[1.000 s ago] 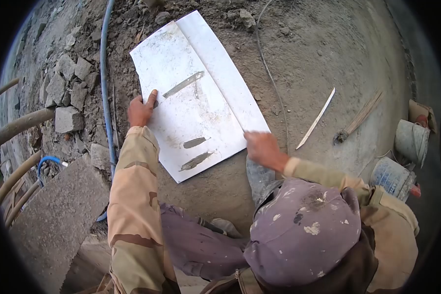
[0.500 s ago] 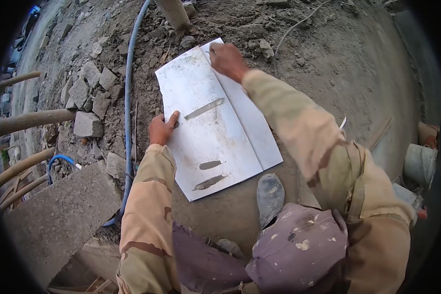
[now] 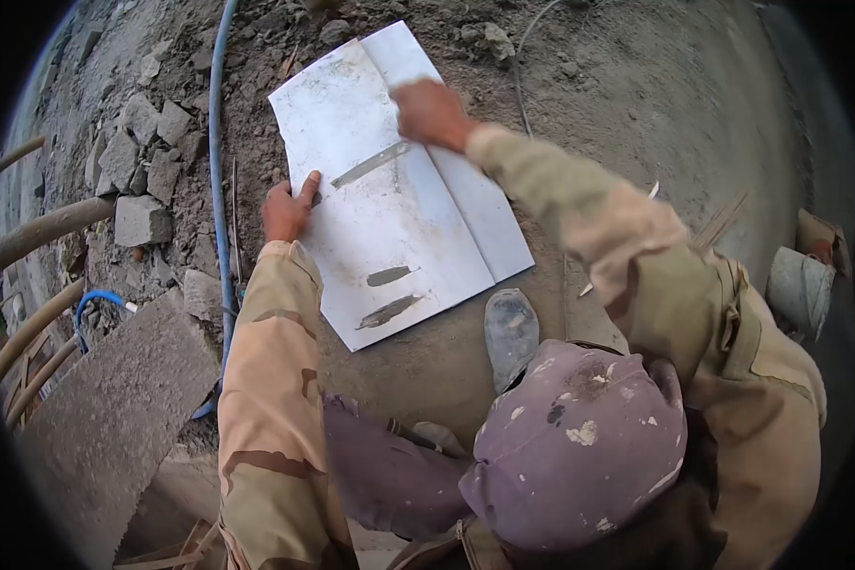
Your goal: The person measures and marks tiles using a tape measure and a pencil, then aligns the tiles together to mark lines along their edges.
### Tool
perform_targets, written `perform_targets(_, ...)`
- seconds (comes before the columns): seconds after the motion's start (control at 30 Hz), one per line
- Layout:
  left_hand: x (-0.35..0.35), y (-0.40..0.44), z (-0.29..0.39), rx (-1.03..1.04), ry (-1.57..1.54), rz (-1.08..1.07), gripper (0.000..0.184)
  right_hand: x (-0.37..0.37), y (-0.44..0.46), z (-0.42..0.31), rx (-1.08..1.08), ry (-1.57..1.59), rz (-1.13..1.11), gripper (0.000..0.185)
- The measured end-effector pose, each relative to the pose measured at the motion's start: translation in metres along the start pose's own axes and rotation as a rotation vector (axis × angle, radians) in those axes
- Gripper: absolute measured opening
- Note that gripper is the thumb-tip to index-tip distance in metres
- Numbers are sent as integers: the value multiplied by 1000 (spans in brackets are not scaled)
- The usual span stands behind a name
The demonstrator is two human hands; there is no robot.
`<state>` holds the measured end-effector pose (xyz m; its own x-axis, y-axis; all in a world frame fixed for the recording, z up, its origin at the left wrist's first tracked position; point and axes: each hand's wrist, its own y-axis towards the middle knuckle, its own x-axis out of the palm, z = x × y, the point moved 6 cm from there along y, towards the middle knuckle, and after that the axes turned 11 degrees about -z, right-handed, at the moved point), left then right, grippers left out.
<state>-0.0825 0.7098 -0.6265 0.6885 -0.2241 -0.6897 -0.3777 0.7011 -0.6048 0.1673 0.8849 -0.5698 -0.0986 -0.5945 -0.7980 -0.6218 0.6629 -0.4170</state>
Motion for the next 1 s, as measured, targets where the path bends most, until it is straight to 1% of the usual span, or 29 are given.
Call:
perform_targets(0.03,0,4,-3,11,-3,-1,74,15,-28,4,-10,4,-21,22)
perform_targets(0.1,2,9,-6,22,88,28,76,42,-90,7,20,54,-51,24)
perform_targets(0.13,2,8,-4,30,86,28,76,54,-121,8,53,46,-118,24)
perform_targets(0.2,-3,0,5,-17,107,-3,78,87,-178,16,119,88,-233,25)
perform_targets(0.3,-3,-3,6,-29,83,-1,79,129,-269,23,114,113,-311,24)
perform_targets(0.37,0,-1,1,14,75,25,79,136,-307,25,242,131,-400,19)
perform_targets(0.4,-1,1,1,49,66,46,80,124,-298,24,236,124,-384,19)
perform_targets(0.43,-3,5,0,56,62,65,80,107,-285,25,223,94,-340,14)
perform_targets(0.47,-2,8,0,45,66,39,80,91,-268,24,209,67,-297,10)
perform_targets(0.53,0,4,-2,9,60,-3,81,41,-213,18,88,164,103,7)
perform_targets(0.57,0,0,-2,6,62,6,81,30,-171,24,68,176,211,11)
perform_targets(0.6,0,-3,0,11,59,9,80,4,-135,20,-1,224,287,14)
perform_targets(0.67,-1,2,-1,27,76,34,80,-15,-48,28,-35,246,422,17)
perform_targets(0.7,-4,-1,1,25,76,46,80,-26,-10,28,-77,281,428,19)
perform_targets(0.73,-4,-4,4,11,48,26,80,-34,20,27,-85,238,474,20)
perform_targets(0.8,-6,-10,9,-22,31,-4,79,-45,62,26,40,269,382,21)
perform_targets(0.97,-4,-11,7,-30,27,-3,77,-51,104,14,52,266,326,23)
perform_targets(1.0,-6,-13,9,-1,33,60,77,-53,106,8,30,191,317,23)
